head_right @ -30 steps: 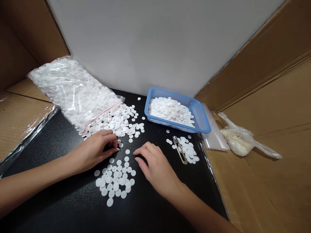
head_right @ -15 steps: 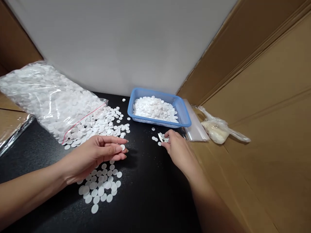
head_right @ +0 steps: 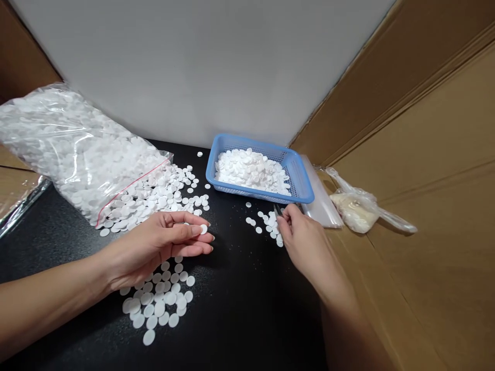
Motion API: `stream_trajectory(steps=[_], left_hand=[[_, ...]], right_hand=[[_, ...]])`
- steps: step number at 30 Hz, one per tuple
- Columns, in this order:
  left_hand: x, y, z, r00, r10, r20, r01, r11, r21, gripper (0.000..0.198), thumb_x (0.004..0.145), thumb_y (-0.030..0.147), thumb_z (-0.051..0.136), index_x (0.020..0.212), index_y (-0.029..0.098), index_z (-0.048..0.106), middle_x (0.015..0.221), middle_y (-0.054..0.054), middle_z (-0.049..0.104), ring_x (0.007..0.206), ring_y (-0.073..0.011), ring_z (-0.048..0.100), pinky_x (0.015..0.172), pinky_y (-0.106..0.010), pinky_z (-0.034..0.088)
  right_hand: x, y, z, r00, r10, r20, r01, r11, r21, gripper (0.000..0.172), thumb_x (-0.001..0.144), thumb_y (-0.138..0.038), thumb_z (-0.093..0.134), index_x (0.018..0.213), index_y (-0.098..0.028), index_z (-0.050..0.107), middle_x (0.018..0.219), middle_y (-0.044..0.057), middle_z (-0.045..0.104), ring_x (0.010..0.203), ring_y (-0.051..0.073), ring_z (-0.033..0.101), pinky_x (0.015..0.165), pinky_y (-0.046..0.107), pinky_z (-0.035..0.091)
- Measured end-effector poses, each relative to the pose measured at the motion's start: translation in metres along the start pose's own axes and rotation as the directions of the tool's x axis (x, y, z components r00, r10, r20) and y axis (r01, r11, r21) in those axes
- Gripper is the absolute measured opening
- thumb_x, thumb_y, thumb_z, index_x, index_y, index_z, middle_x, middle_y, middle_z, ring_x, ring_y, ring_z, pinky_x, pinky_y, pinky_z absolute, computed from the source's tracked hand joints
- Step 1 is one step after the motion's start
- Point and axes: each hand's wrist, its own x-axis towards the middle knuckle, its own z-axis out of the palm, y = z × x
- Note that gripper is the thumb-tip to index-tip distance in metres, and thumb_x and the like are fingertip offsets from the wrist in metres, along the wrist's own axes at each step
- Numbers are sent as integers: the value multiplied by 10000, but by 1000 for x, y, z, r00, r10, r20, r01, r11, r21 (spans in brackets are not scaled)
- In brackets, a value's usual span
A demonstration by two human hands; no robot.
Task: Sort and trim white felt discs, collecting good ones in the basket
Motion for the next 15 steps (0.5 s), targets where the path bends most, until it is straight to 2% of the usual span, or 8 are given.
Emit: stream_trajectory(steps=[4, 8, 11, 15], left_hand=[[-1, 2, 0, 999, -30, -21, 29, 999, -29, 95, 897, 65, 688, 963, 83, 754, 856, -119, 797, 760, -177, 787, 751, -186, 636], [-1, 1, -1, 1000, -7, -14, 6, 1000, -29, 76, 893, 65, 691, 881, 78, 765, 852, -127, 793, 771, -184, 785, 752, -187, 635], [-1, -2, -2, 999, 40, 8, -39, 999, -24, 114, 889, 70, 698, 789, 78, 752, 818, -112, 783, 724, -154, 768, 721, -178, 627], [-2, -5, -2, 996, 84, 37, -83, 996, -14, 135, 876, 54, 708, 747, 79, 736, 737, -65, 753, 595, -72, 692, 591, -105, 565]], right_hand=[[-4, -8, -8, 1000, 6, -27, -3, 990, 139, 177, 942, -371, 416, 819, -257, 473, 596, -4, 623, 493, 198, 573, 522, 296, 395], [-16, -29, -7, 987, -111, -120, 138, 957, 254, 326, 992, -408, 422, 1144, -229, 648, 677, -6, 628, 568, 182, 597, 568, 293, 453], [-31, -50, -1, 944, -285, -164, 323, 899, 295, 383, 1014, -348, 449, 1314, -229, 655, 724, -3, 591, 645, 160, 599, 598, 266, 480], [-47, -71, 12, 869, -426, -250, 488, 817, 306, 355, 1014, -244, 487, 1309, -160, 665, 725, -4, 547, 603, 122, 560, 538, 230, 469]])
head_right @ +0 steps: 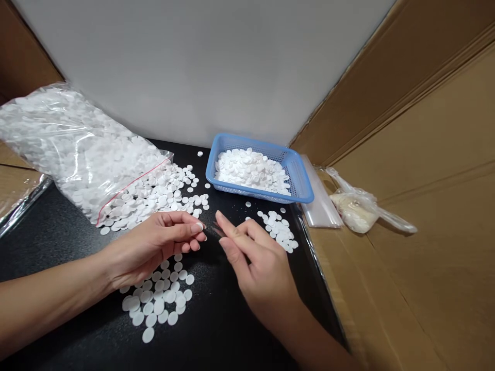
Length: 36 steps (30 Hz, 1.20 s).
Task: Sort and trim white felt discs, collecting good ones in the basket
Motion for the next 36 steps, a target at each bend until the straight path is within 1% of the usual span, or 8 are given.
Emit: stream_trajectory(steps=[3, 6, 12, 16, 20, 30, 36], left_hand=[[0, 1, 2, 1000, -17, 3, 17, 1000, 3, 109, 881, 30, 686, 811, 84, 751, 731, -65, 756, 603, -83, 703, 592, -117, 563], [-1, 2, 5, 999, -37, -16, 38, 999, 8, 104, 883, 25, 678, 884, 75, 769, 772, -86, 774, 654, -110, 735, 642, -145, 584], [-3, 2, 6, 999, -37, 22, 36, 997, 67, 90, 867, 65, 705, 830, 79, 786, 770, -84, 782, 691, -117, 741, 635, -137, 568], [-3, 2, 5, 998, -21, 51, 14, 991, 132, 77, 847, 86, 719, 821, 86, 791, 714, -72, 773, 678, -106, 723, 625, -130, 548], [-4, 2, 3, 996, -11, 87, -5, 984, 178, 80, 837, 104, 722, 799, 90, 791, 734, -69, 775, 653, -91, 700, 618, -130, 534], [-3, 2, 3, 995, -19, 99, -2, 978, 207, 91, 837, 116, 709, 809, 93, 793, 780, -70, 775, 646, -83, 677, 649, -149, 536], [-3, 1, 3, 994, -21, 103, 0, 979, 205, 68, 804, 143, 739, 798, 96, 789, 785, -73, 775, 654, -90, 676, 666, -166, 534]], right_hand=[[-5, -3, 8, 995, -68, -67, 65, 997, -45, 329, 1003, -196, 526, 1294, -151, 674, 767, 12, 589, 621, 112, 570, 544, 227, 468], [-7, -1, 12, 993, -93, -80, 83, 990, -112, 314, 1005, -193, 544, 1286, -178, 684, 757, 12, 612, 616, 108, 566, 542, 228, 462], [-7, 0, 12, 989, -125, -75, 112, 982, -150, 308, 1008, -169, 540, 1272, -196, 695, 753, 14, 638, 637, 104, 590, 553, 218, 467], [-8, 0, 13, 987, -149, -56, 138, 977, -165, 297, 1007, -178, 542, 1250, -171, 711, 748, 28, 642, 621, 113, 589, 536, 224, 466], [-8, 1, 12, 984, -172, -41, 162, 971, -176, 290, 998, -155, 552, 1235, -155, 718, 726, 26, 626, 605, 114, 570, 519, 225, 447], [-8, 2, 10, 982, -185, -28, 177, 966, -188, 298, 1001, -159, 541, 1237, -194, 720, 704, 10, 620, 599, 112, 557, 534, 223, 451], [-8, 1, 11, 984, -175, -40, 165, 971, -174, 297, 995, -158, 547, 1223, -206, 731, 696, 1, 612, 589, 106, 558, 528, 217, 440]])
